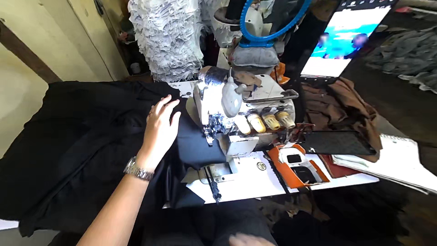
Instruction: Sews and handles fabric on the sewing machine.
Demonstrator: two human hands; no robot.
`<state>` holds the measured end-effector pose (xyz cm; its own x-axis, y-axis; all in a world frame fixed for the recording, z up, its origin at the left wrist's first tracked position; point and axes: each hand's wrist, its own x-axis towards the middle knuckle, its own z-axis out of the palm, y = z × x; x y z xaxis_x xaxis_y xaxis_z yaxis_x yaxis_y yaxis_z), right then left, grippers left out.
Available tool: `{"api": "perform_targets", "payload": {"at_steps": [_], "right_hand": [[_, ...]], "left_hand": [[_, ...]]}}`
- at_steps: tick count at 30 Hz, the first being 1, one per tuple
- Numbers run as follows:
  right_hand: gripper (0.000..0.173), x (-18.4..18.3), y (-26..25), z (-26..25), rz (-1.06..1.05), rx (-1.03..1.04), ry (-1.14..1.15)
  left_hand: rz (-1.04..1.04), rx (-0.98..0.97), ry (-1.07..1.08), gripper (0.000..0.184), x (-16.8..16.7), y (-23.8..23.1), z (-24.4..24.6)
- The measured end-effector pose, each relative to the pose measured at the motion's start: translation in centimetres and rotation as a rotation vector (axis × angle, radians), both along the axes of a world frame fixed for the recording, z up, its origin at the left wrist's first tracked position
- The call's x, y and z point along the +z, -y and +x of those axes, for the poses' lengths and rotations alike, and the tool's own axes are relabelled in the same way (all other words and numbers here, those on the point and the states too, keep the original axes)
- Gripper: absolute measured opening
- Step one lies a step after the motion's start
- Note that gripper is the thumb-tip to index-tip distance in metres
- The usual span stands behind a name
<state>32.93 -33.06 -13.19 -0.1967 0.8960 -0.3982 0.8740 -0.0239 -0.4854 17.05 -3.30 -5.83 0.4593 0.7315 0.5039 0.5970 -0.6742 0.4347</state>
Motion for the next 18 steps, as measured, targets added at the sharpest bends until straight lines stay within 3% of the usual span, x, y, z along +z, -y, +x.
{"api": "perform_targets", "payload": {"at_steps": [3,5,8,10,13,18], "right_hand": [[0.028,1.0,-4.2,-2.1,0.516,-0.135,-0.047],[0.031,-0.9,-7.3,-3.4,0.761,-0.182,0.078],[0.014,-2.0,-9.1,-4.1,0.804,-0.193,0.087],[0.009,0.3,-8.6,-3.2,0.688,-0.232,-0.151],[0.015,3.5,-8.2,-0.6,0.639,-0.275,-0.438],[0.02,5.5,-9.8,2.2,0.905,-0.419,-0.349]], "left_hand": [[0.04,-0.09,0.275,0.025,0.9,4.3,-1.5],[-0.102,-0.26,0.441,0.018,0.4,7.6,-1.5],[-0.414,-0.554,0.489,0.025,-1.9,11.1,-1.8],[-0.493,-0.62,0.346,0.038,-3.3,11.8,-2.4],[-0.432,-0.588,0.217,0.039,-4.5,11.8,-2.4],[-0.257,-0.466,0.296,0.02,-2.1,10.4,-0.7]]}}
